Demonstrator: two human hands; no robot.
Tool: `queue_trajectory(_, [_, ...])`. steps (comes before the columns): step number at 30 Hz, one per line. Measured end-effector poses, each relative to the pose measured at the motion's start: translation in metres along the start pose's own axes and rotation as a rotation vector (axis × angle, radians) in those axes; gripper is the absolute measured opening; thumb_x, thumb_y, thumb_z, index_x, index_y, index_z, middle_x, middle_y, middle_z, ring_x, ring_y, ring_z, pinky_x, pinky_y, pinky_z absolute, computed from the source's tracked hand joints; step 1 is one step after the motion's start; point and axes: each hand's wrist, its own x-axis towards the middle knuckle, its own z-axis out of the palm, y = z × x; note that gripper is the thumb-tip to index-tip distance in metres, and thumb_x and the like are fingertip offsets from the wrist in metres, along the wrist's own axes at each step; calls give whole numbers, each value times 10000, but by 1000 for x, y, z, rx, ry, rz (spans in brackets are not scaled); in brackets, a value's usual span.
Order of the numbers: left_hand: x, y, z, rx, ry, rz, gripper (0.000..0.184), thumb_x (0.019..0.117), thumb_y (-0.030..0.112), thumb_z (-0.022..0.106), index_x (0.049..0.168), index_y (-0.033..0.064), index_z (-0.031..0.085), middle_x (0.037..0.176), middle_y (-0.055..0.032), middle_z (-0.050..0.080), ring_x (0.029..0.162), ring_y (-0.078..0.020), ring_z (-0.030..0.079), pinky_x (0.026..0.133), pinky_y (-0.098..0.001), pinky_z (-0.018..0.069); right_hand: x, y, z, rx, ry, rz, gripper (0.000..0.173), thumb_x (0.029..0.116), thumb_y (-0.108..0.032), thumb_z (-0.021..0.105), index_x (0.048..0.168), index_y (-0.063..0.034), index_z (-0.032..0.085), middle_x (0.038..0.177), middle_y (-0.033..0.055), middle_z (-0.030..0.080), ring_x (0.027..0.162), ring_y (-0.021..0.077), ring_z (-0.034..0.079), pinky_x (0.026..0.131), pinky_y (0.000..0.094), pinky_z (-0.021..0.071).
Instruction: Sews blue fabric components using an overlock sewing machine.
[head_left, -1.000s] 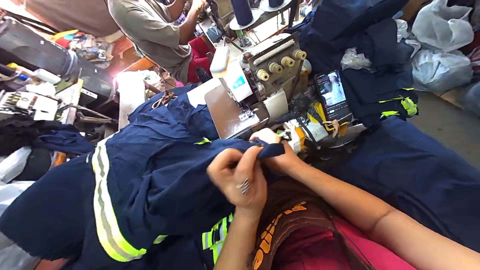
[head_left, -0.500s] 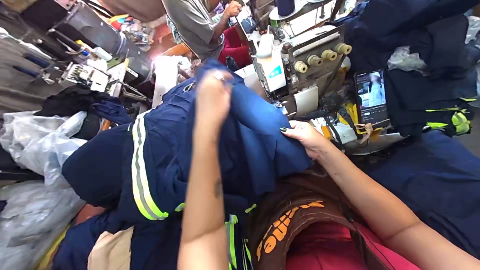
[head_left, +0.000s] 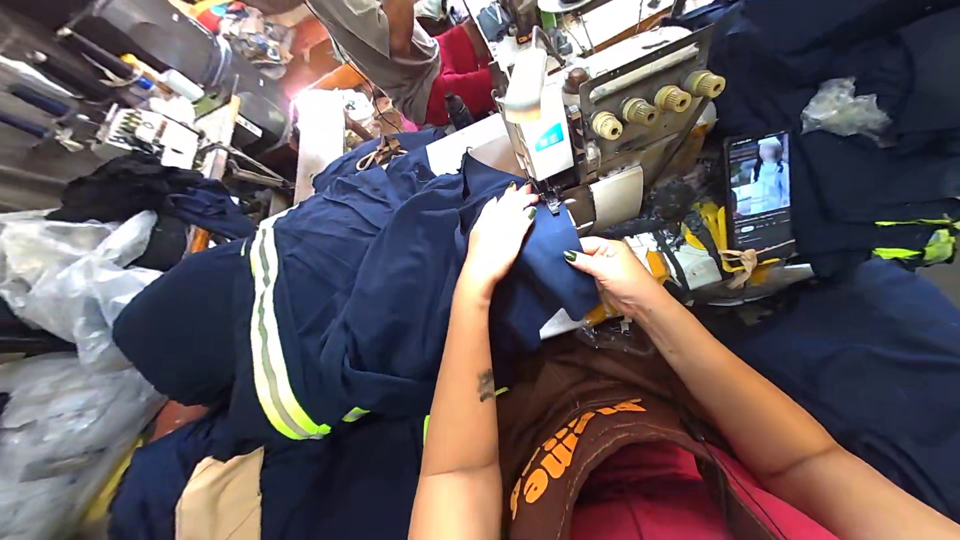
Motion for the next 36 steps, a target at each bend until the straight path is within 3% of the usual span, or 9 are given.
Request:
queue_trajectory(4, [-31, 11, -25, -217, -18, 100, 113, 942, 55, 658, 1019, 13, 730, 1379, -130, 617, 1359, -214, 532, 1159, -381, 424, -12, 8, -6, -57, 36, -52, 98, 968, -14, 660, 1042, -2, 724, 880, 63, 737, 768, 103, 697, 732, 292, 605])
queue_trajectory(7, [-56, 18, -17, 15, 89, 204, 177, 861, 161, 789, 1014, 74, 765, 1203, -104, 649, 1209, -248, 562, 1062, -449, 430, -18, 11, -9, -80, 61, -96, 134, 931, 18, 692, 1062, -3, 710, 872, 61, 731, 747, 99, 690, 711, 278, 600])
queue_trajectory(11, [-76, 17, -10, 383, 154, 192, 234, 926, 226, 750, 1139, 131, 766, 1114, -120, 663, 1128, -319, 588, 991, -542, 429, -22, 12, -9, -133, 61, -149, 335, 927, 47, 681, 1239, -51, 611, 942, 76, 745, 784, 128, 721, 711, 304, 617])
queue_trajectory(16, [-75, 21, -7, 646, 76, 200, 106, 987, 151, 657, 971, 89, 742, 1099, -138, 668, 1163, -349, 586, 1033, -563, 398, -28, 13, -8, -181, 37, -293, 608, 916, 108, 650, 1429, -156, 456, 973, 105, 734, 785, 176, 728, 698, 340, 621])
queue_trajectory(20, [-71, 34, -15, 176, 15, 247, 69, 966, 94, 654, 962, 60, 714, 1000, -73, 709, 1080, -223, 633, 1063, -464, 405, -28, 17, -15, -297, 3, -398, 341, 915, 98, 626, 1220, -52, 655, 1059, 65, 715, 850, 109, 678, 760, 300, 594])
queue_trajectory(23, [-56, 57, -20, -143, -37, 261, 65, 953, 37, 638, 1001, 21, 679, 1007, -46, 680, 987, -85, 655, 931, -263, 546, -26, 20, -19, -319, -29, -386, 202, 903, 81, 655, 1051, -20, 749, 1044, 55, 743, 938, 96, 695, 846, 303, 595])
queue_trajectory(26, [-28, 64, -4, -49, 55, 295, 131, 936, 13, 674, 1058, -2, 720, 1048, -109, 704, 1007, -156, 672, 932, -310, 544, -29, 16, -17, -212, -9, -184, 146, 919, 44, 656, 1020, -4, 749, 894, 47, 745, 780, 57, 679, 729, 271, 585])
queue_trajectory(32, [10, 18, 16, -136, 127, 86, 173, 948, 55, 667, 1110, 23, 722, 1135, -83, 718, 1105, -101, 659, 1009, -287, 512, -38, -3, -34, 21, -78, 191, 411, 1110, -374, 383, 1036, -93, 673, 798, -37, 644, 683, 37, 618, 631, 223, 543])
queue_trajectory(36, [9, 13, 14, -208, 106, 62, 193, 922, 32, 687, 1114, 25, 712, 1122, -66, 712, 1058, -78, 660, 971, -266, 529, -43, -5, -39, 107, -133, 252, 390, 1121, -290, 368, 1014, -45, 651, 794, 19, 674, 714, 115, 689, 699, 316, 617])
